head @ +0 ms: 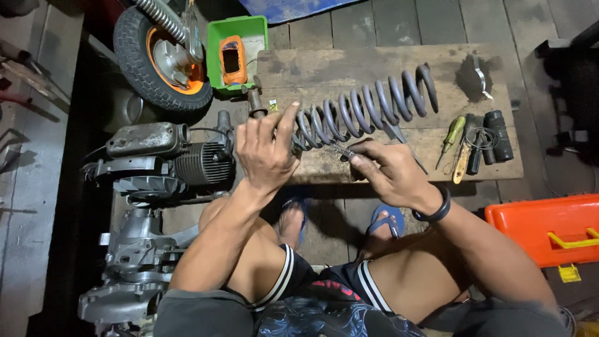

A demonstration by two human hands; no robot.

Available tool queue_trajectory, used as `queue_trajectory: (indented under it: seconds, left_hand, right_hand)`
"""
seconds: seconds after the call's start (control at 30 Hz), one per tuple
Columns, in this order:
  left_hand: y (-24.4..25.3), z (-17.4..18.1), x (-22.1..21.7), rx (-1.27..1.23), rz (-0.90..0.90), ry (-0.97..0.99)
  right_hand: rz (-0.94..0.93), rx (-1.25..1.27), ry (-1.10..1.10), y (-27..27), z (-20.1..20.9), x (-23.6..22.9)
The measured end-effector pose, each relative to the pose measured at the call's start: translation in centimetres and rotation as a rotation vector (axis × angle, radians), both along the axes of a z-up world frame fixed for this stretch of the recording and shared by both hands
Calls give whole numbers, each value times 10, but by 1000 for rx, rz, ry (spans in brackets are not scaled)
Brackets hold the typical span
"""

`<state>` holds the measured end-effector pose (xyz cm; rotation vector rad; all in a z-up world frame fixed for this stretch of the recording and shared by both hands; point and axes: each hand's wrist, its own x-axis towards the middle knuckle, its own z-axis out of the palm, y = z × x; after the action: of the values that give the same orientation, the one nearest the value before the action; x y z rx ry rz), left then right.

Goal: The person manipulates a motorcycle shock absorber spring and damper, assembling components by hand and using a tool to engage the spring.

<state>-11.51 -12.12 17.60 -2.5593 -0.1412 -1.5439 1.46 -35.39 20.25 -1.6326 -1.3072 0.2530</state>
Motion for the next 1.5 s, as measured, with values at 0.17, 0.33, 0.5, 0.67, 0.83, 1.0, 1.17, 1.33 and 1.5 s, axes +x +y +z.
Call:
queue_trajectory:
  seconds: [0.17, 0.33, 0.5, 0.67, 0.83, 1.0, 1.17, 1.33, 1.5]
  left_hand:
    - [3, 4, 0, 71, 38, -54]
    - [8, 2, -1, 121, 46, -104]
    - [2, 21, -9, 176, 52, -118]
    - [2, 16, -11, 179, 58, -129]
    - [-1, 29, -14, 218, 77, -142]
    - [-4, 32, -18, 249, 108, -145]
    - [-1, 31, -18, 280, 113, -132]
    - [8, 30, -23, 282, 116, -139]
    - [11, 23, -21, 298, 147, -155]
  right_hand:
    - [-45, -25, -4, 3, -20, 5]
    - [-31, -32, 22, 1, -29, 9]
    - [98, 24, 91, -1, -41, 3]
    - [20, -14, 34, -4, -69, 8]
    - [-19, -95, 81, -5, -55, 2]
    - [-41, -210, 214, -11, -60, 1]
    - [-118, -300, 206, -15, -84, 18]
    - [-185, -450, 201, -22, -110, 52]
    - [-504, 228, 1224, -8, -14, 63]
